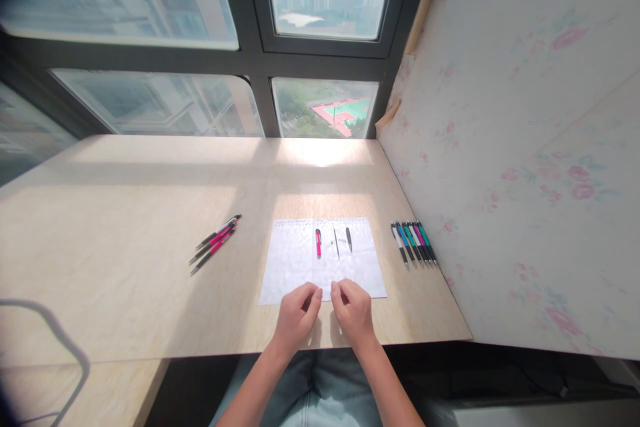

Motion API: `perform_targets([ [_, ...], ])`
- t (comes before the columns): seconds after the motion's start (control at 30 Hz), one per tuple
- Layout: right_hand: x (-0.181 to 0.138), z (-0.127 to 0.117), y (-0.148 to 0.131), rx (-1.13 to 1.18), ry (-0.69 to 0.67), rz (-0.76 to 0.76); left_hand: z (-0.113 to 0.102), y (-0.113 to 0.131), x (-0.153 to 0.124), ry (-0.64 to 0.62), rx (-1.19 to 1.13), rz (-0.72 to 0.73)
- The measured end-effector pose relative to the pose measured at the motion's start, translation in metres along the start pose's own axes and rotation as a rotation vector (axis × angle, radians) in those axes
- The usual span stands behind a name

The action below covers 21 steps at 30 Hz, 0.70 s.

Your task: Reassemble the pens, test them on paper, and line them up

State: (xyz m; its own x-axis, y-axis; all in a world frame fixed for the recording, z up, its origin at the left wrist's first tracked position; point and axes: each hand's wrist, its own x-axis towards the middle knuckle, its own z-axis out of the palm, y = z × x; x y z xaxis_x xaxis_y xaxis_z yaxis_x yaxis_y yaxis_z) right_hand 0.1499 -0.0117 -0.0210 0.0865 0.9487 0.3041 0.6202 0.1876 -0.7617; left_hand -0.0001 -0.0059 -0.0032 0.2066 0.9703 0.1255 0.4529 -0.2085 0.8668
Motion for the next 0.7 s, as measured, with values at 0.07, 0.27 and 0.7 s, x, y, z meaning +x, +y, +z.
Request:
perform_targets([
  [0.07,-0.0002,0.0002,-0.0007,0.0,0.015,0.002,0.0004,-0.0001,0.0008,-0.008,0.003,0.005],
  [0.27,-0.0005,0.002,0.002,0.006,0.051,0.002,0.0007,-0.0003,0.0017,-0.017,0.021,0.019],
  [0.7,0.0015,0.001,-0.0021,-0.012,0.072,-0.027,-0.0007,0.0048,0.0018,-0.045,0.021,0.023],
])
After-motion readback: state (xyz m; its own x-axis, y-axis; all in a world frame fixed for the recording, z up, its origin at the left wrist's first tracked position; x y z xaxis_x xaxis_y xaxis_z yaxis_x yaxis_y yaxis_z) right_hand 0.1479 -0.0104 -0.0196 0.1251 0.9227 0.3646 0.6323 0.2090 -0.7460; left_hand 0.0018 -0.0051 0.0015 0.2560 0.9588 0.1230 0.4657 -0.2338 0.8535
